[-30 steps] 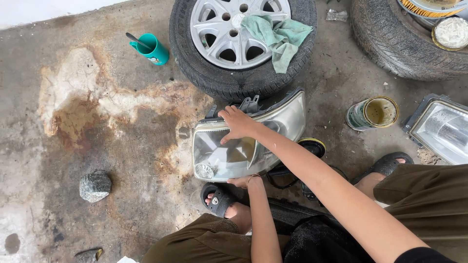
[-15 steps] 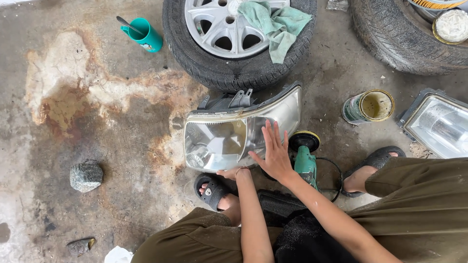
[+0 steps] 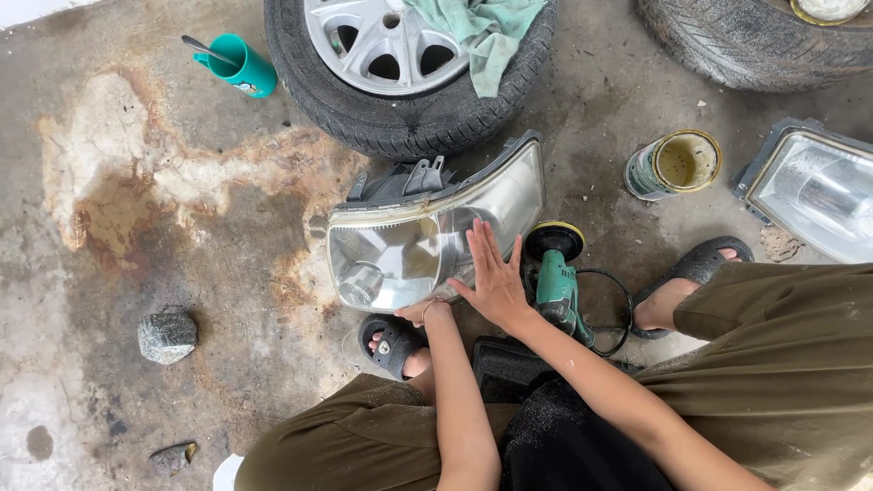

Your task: The person uses a handheld electric polisher to buff the surface of a car headlight. They move the tool across the headlight lens and then lift the headlight to inspect the surface.

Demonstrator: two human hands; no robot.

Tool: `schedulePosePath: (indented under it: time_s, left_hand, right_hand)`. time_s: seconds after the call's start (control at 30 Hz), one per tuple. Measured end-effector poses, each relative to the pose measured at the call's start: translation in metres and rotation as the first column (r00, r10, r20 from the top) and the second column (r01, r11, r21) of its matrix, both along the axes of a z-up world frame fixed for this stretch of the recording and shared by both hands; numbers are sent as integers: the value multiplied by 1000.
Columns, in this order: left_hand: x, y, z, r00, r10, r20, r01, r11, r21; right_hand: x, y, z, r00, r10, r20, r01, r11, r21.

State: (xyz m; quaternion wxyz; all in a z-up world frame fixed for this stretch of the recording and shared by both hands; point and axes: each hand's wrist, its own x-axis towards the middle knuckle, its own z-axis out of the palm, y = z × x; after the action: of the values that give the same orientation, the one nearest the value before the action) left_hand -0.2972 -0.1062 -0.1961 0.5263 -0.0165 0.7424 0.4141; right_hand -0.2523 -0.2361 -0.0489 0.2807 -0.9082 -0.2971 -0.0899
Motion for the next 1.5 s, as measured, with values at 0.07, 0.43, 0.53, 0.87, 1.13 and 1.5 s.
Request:
schedulePosePath:
  time_s: [0.07, 0.43, 0.53, 0.87, 1.13, 1.5]
  left_hand:
    - [-12, 12, -34, 1000, -26, -16, 26, 1000, -3]
    - [-24, 10, 15, 886, -351, -302, 374, 927, 22]
    - [-14, 22, 29, 761, -395, -515, 475, 879, 28]
    - [153, 58, 119, 171, -132, -977, 899, -384, 209]
    - [190, 57, 124, -620, 190, -761, 382, -774, -505]
    - [178, 112, 143, -429, 129, -894, 609, -690, -392]
  right_hand:
    - [1, -4, 1, 999, -30, -34, 32, 999, 44]
    - [35, -47, -1, 751, -218, -624, 522, 775, 356]
    - [23, -52, -54, 342, -146, -928, 883, 389, 264]
    - [-25, 4, 6, -60, 389, -919, 994, 105, -20]
    - [8, 1, 42, 47, 458, -888, 994, 67, 88]
    - [-2, 6, 52, 36, 224, -974, 904, 408, 127]
